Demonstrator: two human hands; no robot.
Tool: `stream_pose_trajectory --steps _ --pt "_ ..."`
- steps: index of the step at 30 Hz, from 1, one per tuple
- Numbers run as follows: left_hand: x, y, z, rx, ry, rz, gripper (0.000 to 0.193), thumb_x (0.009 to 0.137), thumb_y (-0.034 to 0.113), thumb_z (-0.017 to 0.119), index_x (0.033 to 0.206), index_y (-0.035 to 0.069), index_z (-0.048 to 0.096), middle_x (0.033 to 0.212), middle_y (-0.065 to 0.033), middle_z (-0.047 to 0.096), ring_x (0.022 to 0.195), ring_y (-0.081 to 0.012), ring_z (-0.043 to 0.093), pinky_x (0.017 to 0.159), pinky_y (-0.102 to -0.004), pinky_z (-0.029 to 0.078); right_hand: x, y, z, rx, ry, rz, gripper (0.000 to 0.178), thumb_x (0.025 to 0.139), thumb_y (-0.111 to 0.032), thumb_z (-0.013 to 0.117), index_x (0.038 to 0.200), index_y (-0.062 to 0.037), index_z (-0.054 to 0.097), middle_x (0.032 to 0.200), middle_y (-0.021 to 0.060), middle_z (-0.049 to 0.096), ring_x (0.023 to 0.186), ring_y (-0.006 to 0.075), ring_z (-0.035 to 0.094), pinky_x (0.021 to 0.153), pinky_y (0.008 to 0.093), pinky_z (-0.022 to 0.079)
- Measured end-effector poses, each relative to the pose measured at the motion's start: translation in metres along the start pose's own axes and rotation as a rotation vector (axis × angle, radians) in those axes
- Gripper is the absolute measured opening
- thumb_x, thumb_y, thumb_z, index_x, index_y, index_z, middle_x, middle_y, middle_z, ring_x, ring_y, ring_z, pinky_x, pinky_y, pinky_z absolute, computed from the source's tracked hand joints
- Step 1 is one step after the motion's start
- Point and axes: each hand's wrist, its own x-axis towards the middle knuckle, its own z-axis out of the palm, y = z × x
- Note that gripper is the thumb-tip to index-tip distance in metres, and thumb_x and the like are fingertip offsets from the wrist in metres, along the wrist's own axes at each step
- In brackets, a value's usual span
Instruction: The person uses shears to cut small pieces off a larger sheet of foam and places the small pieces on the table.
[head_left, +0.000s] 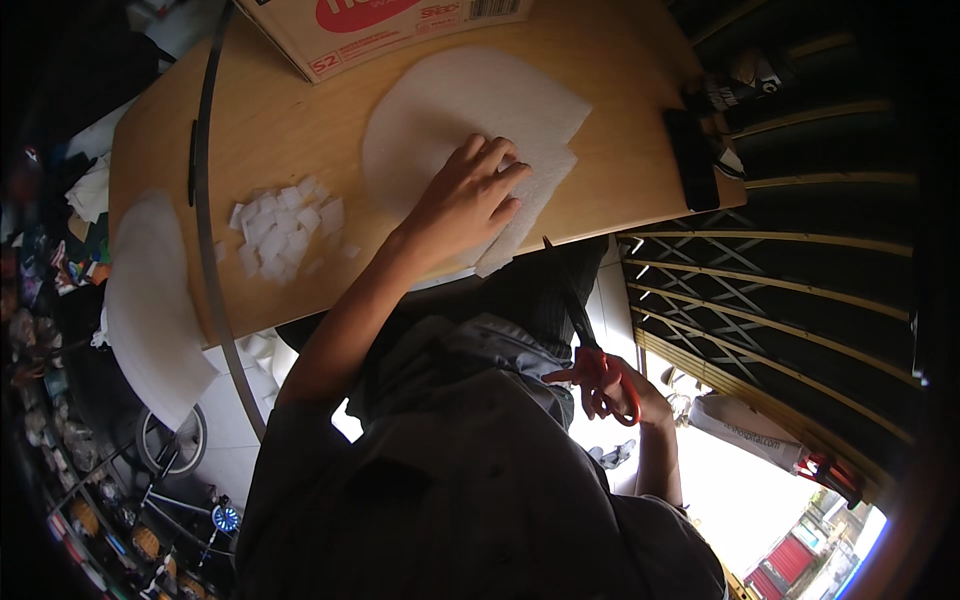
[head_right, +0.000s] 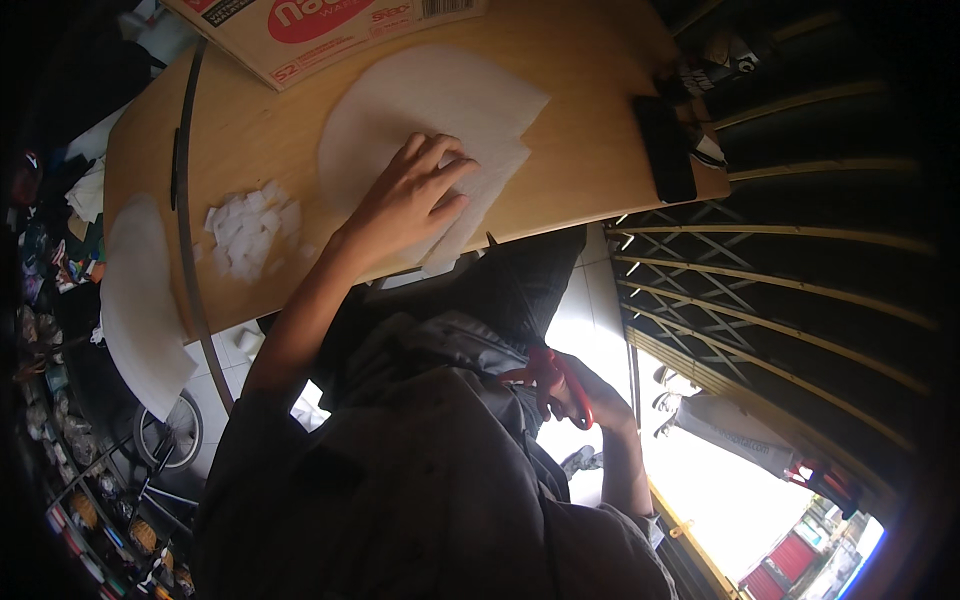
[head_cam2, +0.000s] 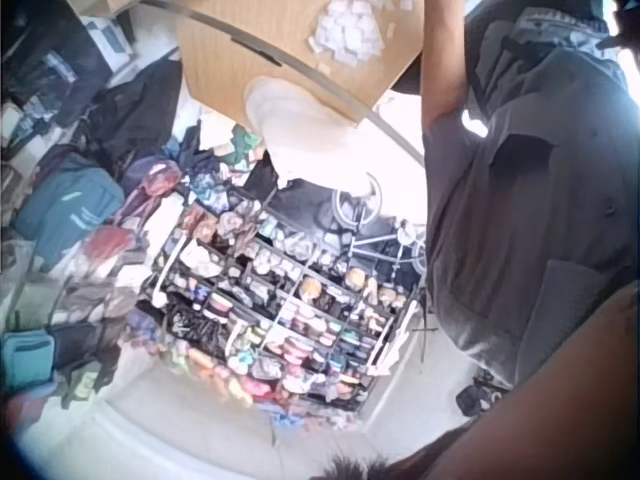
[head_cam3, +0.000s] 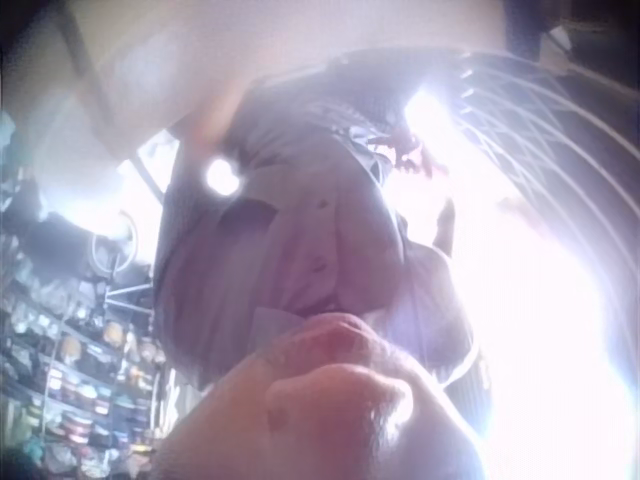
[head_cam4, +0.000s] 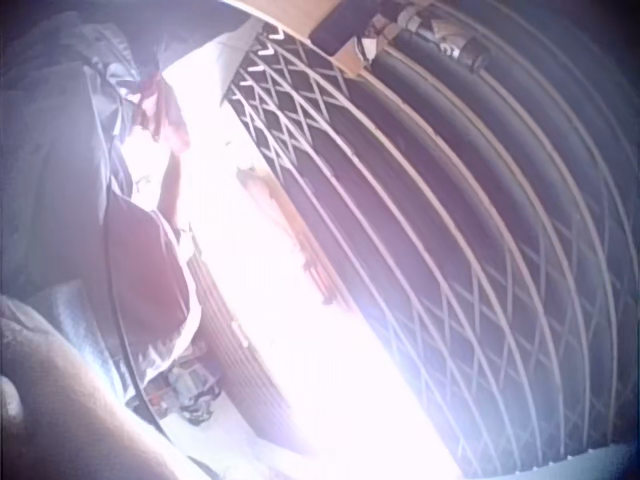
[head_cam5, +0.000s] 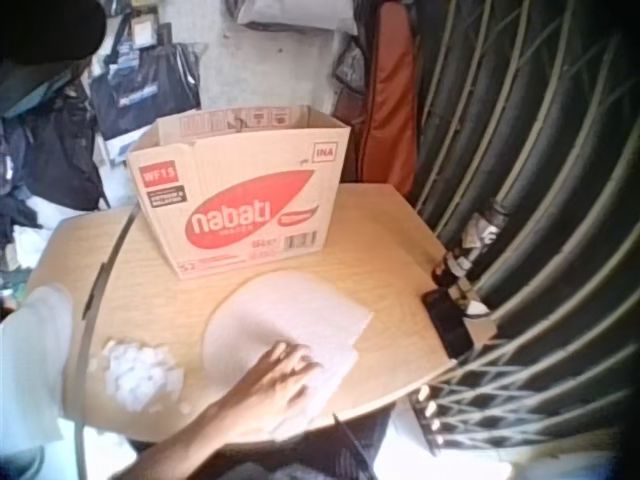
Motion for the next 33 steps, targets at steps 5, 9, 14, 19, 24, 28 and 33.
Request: stream_pose_trajectory --steps 5,9,14,19,24,28,33 --pt "-0.004 -0.016 -0.006 0.069 0.077 0.123 0.032 0.076 0.001 0.068 0.108 0.005 0.069 0.121 -0.0081 0.056 0.118 -0.0295 0.049 0.105 -0.0394 0.044 0.015 -0.003 -0.005 -0.019 -0.046 0.157 0.097 0.082 -0.085 0.044 0.12 0.0026 0.059 0.067 0.0075 0.063 0.057 0.0091 0.061 0.049 0.0221 0.044" --pt "-0.015 -0.015 -0.004 0.031 0.065 0.052 0.032 0.075 -0.001 0.069 0.106 0.006 0.07 0.121 -0.0075 0.057 0.119 -0.0303 0.049 0.106 -0.0404 0.043 0.022 -0.001 0.006 -0.203 0.1 0.028 0.087 0.09 -0.078 0.04 0.113 0.0015 0.066 0.068 0.0069 0.063 0.055 0.0146 0.065 0.054 0.0272 0.05" --pt "-0.019 -0.016 -0.004 -0.069 0.066 0.059 0.024 0.081 0.008 0.071 0.105 0.006 0.071 0.125 -0.0084 0.057 0.125 -0.0307 0.049 0.109 -0.0441 0.04 0.035 0.005 0.002 -0.164 0.142 0.058 0.084 0.089 -0.079 0.041 0.107 0.0002 0.064 0.058 0.0032 0.058 0.052 0.0119 0.062 0.051 0.0243 0.047" --pt "-0.024 -0.017 -0.004 -0.113 0.066 0.022 0.024 0.086 0.021 0.072 0.105 0.006 0.072 0.129 -0.0088 0.056 0.132 -0.0323 0.046 0.115 -0.0513 0.031 0.047 -0.019 -0.001 -0.145 0.127 0.058 0.076 0.088 -0.075 0.05 0.098 0.0 0.059 0.071 0.0058 0.063 0.051 0.0109 0.061 0.048 0.0223 0.046" --pt "-0.025 -0.012 0.001 -0.136 0.096 -0.02 0.034 0.079 0.029 0.08 0.103 0.006 0.071 0.131 -0.0086 0.054 0.134 -0.0327 0.043 0.117 -0.0584 0.026 0.053 -0.023 -0.007 -0.111 0.143 0.112 0.075 0.089 -0.073 0.051 0.1 0.0005 0.059 0.083 0.0083 0.068 0.05 0.0105 0.06 0.046 0.0219 0.046" --pt "-0.022 -0.009 0.005 -0.13 0.116 -0.068 0.028 0.076 0.019 0.08 0.096 0.006 0.065 0.13 -0.0081 0.054 0.135 -0.0326 0.043 0.116 -0.0609 0.025 0.056 -0.023 -0.012 -0.1 0.118 0.149 0.074 0.089 -0.073 0.051 0.1 0.0 0.059 0.09 0.0098 0.07 0.05 0.0101 0.06 0.046 0.0218 0.045" --pt "-0.02 -0.01 0.007 -0.182 0.152 -0.117 0.019 0.075 0.004 0.073 0.086 0.005 0.057 0.13 -0.0076 0.056 0.135 -0.0347 0.046 0.114 -0.0626 0.027 0.055 -0.026 -0.009 -0.094 0.115 0.132 0.074 0.089 -0.073 0.05 0.102 -0.0008 0.061 0.086 0.0083 0.068 0.05 0.0105 0.061 0.046 0.0229 0.046"
